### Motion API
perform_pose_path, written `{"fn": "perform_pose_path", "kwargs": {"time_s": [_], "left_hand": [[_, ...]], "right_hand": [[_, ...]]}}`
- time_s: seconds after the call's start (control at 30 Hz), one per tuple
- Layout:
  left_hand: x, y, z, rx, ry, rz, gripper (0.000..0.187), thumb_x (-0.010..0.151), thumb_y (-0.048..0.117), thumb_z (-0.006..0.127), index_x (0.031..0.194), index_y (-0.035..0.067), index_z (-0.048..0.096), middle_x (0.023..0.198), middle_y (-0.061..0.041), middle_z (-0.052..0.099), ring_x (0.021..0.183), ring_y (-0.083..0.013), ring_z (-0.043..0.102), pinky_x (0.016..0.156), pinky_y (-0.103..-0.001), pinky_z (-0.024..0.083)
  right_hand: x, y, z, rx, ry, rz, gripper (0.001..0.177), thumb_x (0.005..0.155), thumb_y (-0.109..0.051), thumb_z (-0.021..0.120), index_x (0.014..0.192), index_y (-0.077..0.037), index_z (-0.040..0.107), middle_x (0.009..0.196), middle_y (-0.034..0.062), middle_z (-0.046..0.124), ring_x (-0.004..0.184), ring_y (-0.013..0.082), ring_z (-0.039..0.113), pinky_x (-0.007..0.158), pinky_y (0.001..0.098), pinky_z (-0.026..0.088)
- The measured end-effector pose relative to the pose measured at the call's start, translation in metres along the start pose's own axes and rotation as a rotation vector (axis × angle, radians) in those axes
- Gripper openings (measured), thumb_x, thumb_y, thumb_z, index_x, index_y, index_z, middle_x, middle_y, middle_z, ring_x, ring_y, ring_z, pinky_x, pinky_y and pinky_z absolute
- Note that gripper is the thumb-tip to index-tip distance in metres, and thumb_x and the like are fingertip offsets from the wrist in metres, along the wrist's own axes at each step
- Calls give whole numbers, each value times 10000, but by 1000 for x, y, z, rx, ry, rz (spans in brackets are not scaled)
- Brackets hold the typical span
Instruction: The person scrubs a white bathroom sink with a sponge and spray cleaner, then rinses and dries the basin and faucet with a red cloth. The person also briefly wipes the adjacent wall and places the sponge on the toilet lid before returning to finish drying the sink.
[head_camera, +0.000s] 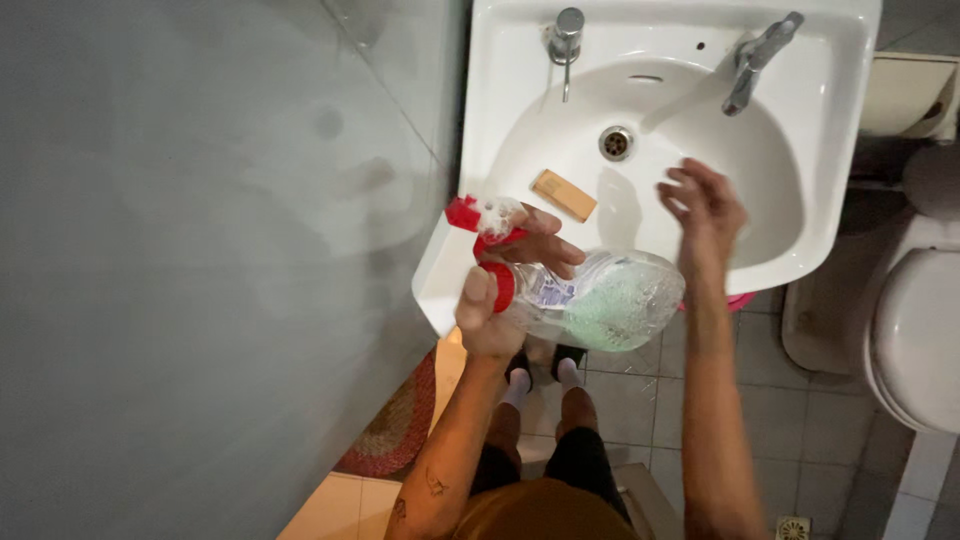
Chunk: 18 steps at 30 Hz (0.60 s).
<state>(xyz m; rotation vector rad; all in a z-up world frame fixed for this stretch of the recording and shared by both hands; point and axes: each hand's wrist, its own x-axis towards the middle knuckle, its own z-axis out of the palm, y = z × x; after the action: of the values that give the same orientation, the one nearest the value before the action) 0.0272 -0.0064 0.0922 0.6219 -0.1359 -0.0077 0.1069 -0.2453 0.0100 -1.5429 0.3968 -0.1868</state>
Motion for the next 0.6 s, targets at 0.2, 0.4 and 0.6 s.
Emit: {"fn": "perform_pose_path", "kwargs": {"time_s": [0.2, 0.4, 0.6], "left_hand": [[51, -39, -10, 76, -415, -19, 575, 1014, 435, 660, 1392, 17, 548, 1467, -196, 602, 1285, -316, 637, 1094, -441, 555], [9, -45, 66, 1068, -362, 274, 660, 1038, 428, 689, 1506, 88, 372, 1642, -164, 397, 1565, -306, 307, 1260, -493, 298], [-6, -25, 69, 1313, -513, -18, 1380, 554, 590, 893, 1547, 18, 123, 1697, -273, 87, 1605, -502, 43, 1224, -698, 75]], "right_hand": [[-97, -132, -20, -36, -267, -373, 569, 923, -163, 750, 1421, -34, 506, 1400, 150, 581, 1362, 269, 586, 1203, 469, 467], [-142, -83, -24, -230, -405, -414, 991, 752, -264, 825, 1547, -23, 284, 1593, 218, 328, 1448, 292, 438, 1181, 484, 429], [-169, -1, -54, -286, -335, -162, 585, 831, -205, 767, 1346, -3, 575, 1233, 171, 633, 1086, 206, 640, 885, 373, 537]]}}
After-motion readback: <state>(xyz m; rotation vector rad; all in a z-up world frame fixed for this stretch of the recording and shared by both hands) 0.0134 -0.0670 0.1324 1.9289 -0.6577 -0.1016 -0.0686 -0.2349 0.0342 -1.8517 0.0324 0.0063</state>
